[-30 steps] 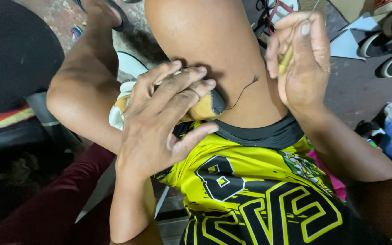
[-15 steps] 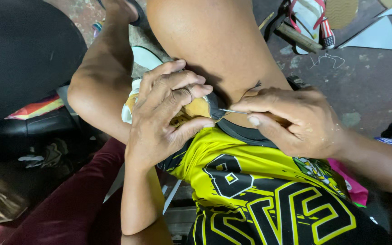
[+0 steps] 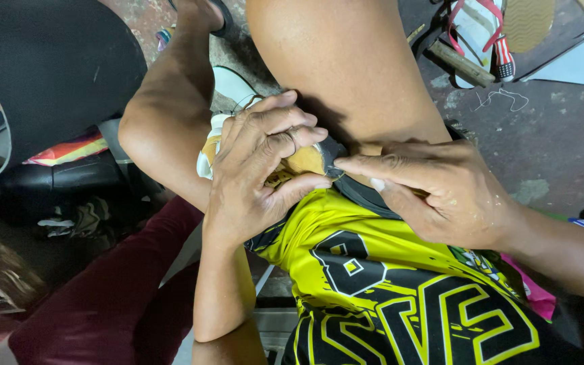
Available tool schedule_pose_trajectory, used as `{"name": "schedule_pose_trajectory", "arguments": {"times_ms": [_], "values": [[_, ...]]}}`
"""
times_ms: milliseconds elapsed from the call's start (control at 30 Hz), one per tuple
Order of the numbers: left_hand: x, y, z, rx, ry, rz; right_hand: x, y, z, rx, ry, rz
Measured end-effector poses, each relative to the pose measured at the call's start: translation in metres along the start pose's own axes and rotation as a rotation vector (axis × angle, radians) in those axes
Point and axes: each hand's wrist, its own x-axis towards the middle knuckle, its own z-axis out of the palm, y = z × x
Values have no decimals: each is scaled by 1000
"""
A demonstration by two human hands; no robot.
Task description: The person stitches the sole of a tan sneaker using a cobbler's awl and black thread, then cuts the thread with a pair of scissors.
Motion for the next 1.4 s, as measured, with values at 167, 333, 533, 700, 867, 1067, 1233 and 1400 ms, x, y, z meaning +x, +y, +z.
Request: {"name": "schedule_pose_trajectory", "arguments": {"times_ms": [167, 333, 533, 700, 867, 1067, 1233, 1400], "values": [[0, -1, -1, 11, 15, 17, 2, -9, -3, -24, -46, 80], [-1, 0, -1, 12, 19, 12, 3, -9, -2, -4, -25, 27], [-1, -1, 3, 11, 35, 13, 2, -10, -4, -45, -44, 82], [1, -2, 3, 27, 35, 21, 4, -14, -5, -80, -70, 170], [1, -2, 4, 9, 43, 2, 9, -21, -8, -114, -91, 205], [5, -8, 4, -19, 47, 19, 18, -31, -13, -204, -108, 221], [4, -13, -4, -51, -11, 34, 28, -38, -22, -370, -186, 158], [6, -18, -5, -46, -5, 57, 41, -51, -28, -608, -314, 130]]}}
